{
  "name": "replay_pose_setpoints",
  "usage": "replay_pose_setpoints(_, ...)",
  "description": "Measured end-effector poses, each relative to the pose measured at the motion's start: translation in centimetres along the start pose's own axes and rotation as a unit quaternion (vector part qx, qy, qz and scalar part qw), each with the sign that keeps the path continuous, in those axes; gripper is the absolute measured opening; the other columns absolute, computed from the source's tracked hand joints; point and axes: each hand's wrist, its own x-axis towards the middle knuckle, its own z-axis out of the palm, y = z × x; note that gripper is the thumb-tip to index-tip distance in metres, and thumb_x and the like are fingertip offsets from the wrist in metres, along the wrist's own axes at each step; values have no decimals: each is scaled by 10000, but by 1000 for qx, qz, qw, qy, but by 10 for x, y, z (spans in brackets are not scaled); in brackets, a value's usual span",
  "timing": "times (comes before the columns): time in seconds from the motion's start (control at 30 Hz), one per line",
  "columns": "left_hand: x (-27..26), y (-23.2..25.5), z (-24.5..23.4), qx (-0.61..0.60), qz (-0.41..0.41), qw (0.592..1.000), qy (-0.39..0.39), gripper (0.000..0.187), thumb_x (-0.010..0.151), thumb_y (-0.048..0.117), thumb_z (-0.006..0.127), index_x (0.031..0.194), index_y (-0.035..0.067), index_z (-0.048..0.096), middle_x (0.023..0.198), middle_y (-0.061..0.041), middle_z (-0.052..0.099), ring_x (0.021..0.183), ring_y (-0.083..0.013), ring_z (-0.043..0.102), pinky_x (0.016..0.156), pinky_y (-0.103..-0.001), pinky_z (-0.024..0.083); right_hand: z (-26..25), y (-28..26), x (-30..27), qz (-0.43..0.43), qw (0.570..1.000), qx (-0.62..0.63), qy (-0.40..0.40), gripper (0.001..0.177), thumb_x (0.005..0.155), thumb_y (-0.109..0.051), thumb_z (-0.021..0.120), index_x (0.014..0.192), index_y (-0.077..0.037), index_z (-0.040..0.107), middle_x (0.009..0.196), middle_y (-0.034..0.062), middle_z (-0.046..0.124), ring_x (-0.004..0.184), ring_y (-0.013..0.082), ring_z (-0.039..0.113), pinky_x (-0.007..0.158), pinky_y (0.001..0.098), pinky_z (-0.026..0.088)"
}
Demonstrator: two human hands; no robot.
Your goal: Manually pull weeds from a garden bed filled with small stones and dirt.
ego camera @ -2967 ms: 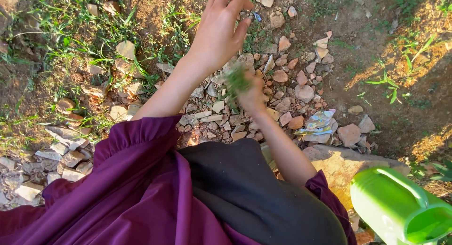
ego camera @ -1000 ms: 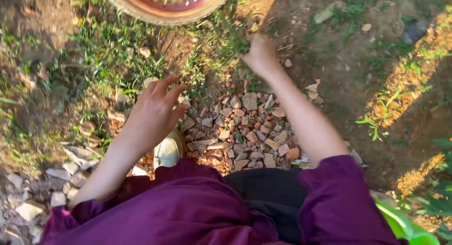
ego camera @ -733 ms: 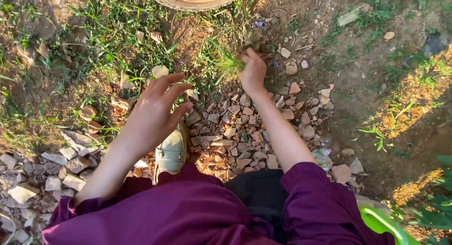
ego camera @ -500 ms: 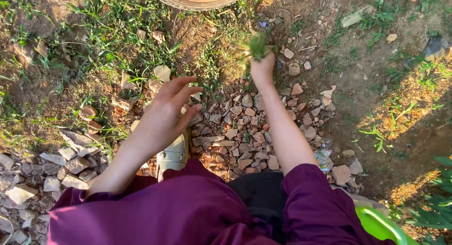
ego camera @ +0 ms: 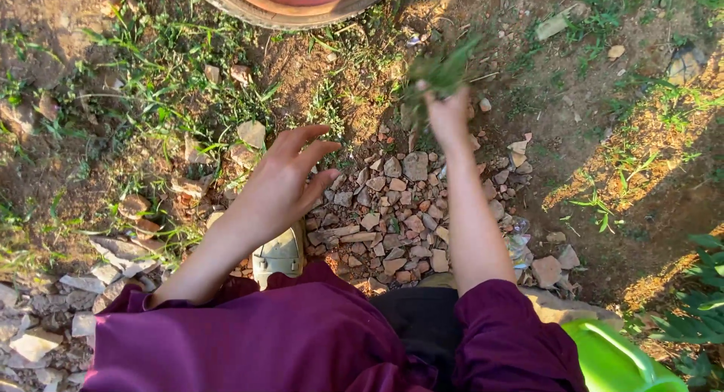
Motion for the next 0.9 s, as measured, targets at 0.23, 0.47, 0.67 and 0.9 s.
replay_pose_setpoints(0.23,18,-10,6,-19,13,1000,-12,334,958,200,686,1242,35,628,1345,-198,569,1266,-407,543,1042,-504,463,33,6,-33,-273,903,-329,-37,181,823,-140,834,954,-32,770,898,133,687,794,291,683,672,455,537)
replay_pose_setpoints(0.47,21,-24,-3,-12,-15,1000,-24,327,965,197,685,1241,34,620,1370,-195,558,1277,-407,531,1052,-506,452,46,21,-19,-195,901,-375,-99,92,869,-30,701,954,-8,732,991,122,718,759,254,695,707,408,557)
replay_pose_setpoints(0.67,13,-28,-16,-15,-34,999,-5,338,964,183,680,1263,37,618,1374,-197,557,1290,-398,533,1052,-493,456,80,-5,-42,-294,933,-146,-149,351,828,155,527,1098,31,715,1154,155,720,1062,290,694,945,369,602)
replay_pose_setpoints(0.9,-10,-33,-31,-1,-48,998,36,323,980,176,679,1266,35,630,1392,-208,554,1309,-408,523,1067,-504,453,96,23,-41,-296,916,-237,-130,402,830,179,562,1085,-48,773,1189,97,749,1086,264,693,970,430,550)
